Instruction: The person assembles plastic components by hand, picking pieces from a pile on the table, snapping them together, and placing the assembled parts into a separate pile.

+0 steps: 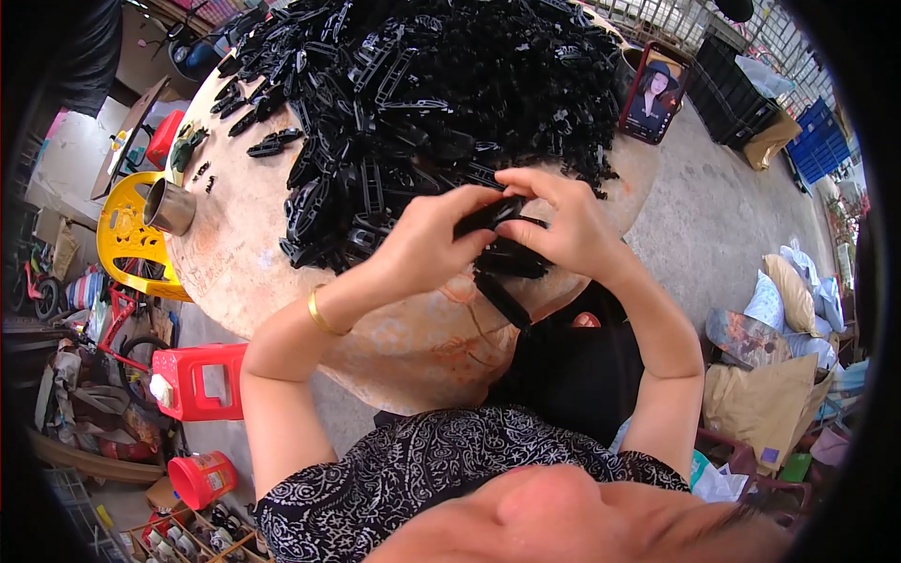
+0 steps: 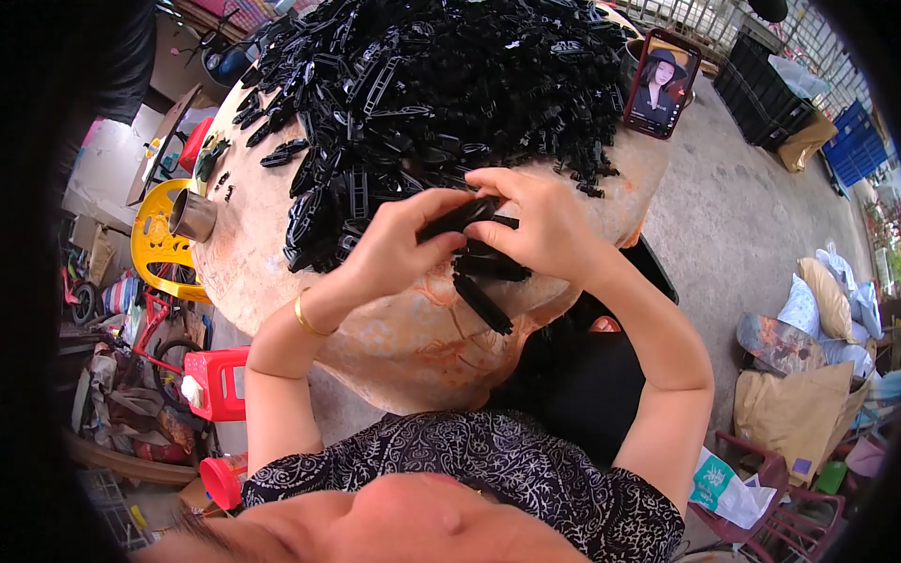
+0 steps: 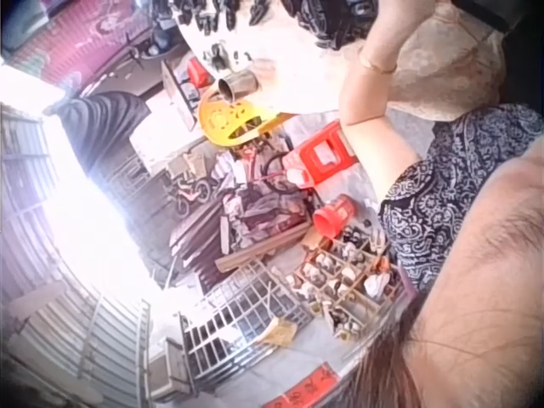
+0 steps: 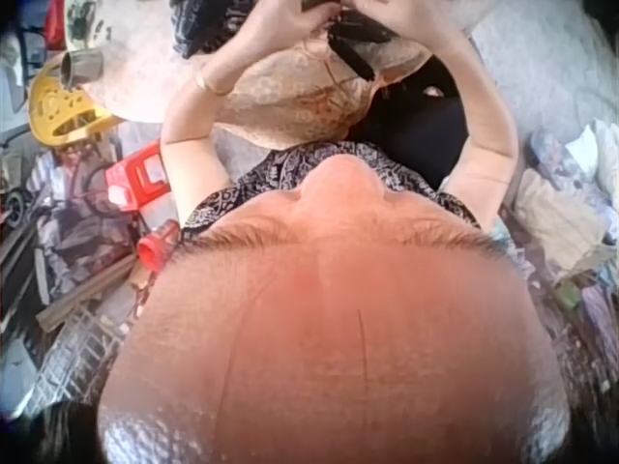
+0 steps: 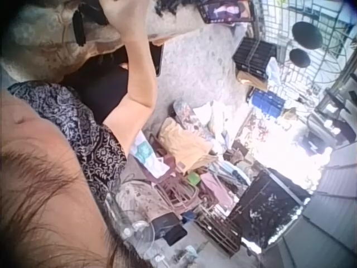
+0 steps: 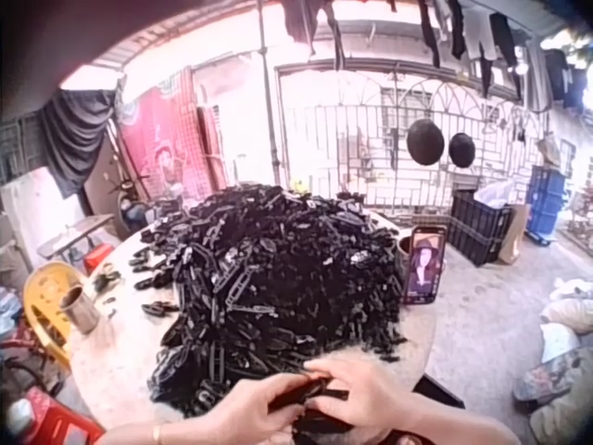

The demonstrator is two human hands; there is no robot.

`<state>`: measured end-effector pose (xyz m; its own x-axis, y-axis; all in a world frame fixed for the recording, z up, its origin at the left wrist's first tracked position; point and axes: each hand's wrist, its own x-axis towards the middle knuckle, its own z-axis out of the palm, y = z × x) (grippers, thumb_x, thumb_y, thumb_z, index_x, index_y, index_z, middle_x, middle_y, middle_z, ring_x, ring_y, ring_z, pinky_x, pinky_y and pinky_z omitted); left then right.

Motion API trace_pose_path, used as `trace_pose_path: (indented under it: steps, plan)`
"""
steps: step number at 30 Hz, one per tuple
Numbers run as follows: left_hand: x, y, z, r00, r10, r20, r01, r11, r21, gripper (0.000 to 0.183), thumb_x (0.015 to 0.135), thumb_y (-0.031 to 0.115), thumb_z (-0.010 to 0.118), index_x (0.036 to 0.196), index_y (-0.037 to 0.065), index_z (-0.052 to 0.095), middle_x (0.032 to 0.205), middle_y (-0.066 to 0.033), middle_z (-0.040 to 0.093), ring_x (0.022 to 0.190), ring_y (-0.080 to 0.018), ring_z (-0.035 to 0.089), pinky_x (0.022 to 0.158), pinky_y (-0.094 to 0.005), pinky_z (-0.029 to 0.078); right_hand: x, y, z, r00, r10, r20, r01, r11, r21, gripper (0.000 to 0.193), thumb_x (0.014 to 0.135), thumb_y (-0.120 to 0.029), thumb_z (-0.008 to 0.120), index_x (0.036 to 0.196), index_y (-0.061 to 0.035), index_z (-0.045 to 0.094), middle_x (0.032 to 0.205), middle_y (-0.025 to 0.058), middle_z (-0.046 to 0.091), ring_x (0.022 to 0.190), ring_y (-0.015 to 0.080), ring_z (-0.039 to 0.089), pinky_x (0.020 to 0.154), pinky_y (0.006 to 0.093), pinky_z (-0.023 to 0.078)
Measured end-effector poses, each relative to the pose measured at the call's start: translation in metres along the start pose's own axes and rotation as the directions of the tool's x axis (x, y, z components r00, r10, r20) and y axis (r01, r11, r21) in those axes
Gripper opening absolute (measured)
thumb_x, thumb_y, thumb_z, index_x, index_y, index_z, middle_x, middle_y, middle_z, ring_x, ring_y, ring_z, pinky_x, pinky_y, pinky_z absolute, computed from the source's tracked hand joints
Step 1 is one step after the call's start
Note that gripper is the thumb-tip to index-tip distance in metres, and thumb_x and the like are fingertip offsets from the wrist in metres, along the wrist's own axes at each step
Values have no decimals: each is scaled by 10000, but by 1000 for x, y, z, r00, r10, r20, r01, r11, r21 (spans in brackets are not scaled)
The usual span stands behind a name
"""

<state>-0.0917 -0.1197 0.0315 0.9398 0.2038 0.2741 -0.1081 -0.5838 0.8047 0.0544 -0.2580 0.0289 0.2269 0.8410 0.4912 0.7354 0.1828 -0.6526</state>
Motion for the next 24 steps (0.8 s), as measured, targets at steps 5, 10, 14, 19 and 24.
trace_pose_path:
  steps: [5,10,14,19,24]
  plan:
    - [-3,10,4,1000,-7,-2,7,996,87,362,754,18,625,1110,17,562,939,-195,641,841,-369,628,701,-387,516,-1,1,-6,998,38,46,-39,999,13,406,695,-90,746,1069,-9,612,943,125,654,815,235,648,714,324,516]
    - [-18,16,20,981,119,151,-156,951,268,460,767,2,608,1212,-14,494,1079,-216,586,964,-371,587,834,-390,495,11,45,-27,974,224,-6,-211,926,313,273,810,-117,696,1056,-20,631,916,57,627,709,64,584,623,236,470]
    - [-23,13,28,924,338,180,-382,849,364,495,736,54,663,1202,4,506,1169,-193,523,1062,-363,517,891,-411,457,17,74,-19,992,-89,-85,51,926,-373,172,794,-69,625,956,-20,658,897,85,617,726,197,624,640,298,494]
    - [-30,15,-8,980,189,-53,-94,691,717,298,628,259,774,729,74,564,800,-62,480,797,-259,469,689,-349,403,15,76,-2,997,-77,-12,54,790,-611,125,756,-38,575,854,-42,652,815,68,555,800,235,579,654,330,501]
    - [-33,-3,-4,995,88,-41,-12,532,846,307,640,304,750,740,74,573,841,-66,476,848,-251,456,708,-372,384,17,76,0,985,-166,55,156,695,-702,63,680,-33,574,735,-56,552,782,65,537,780,233,539,660,318,488]
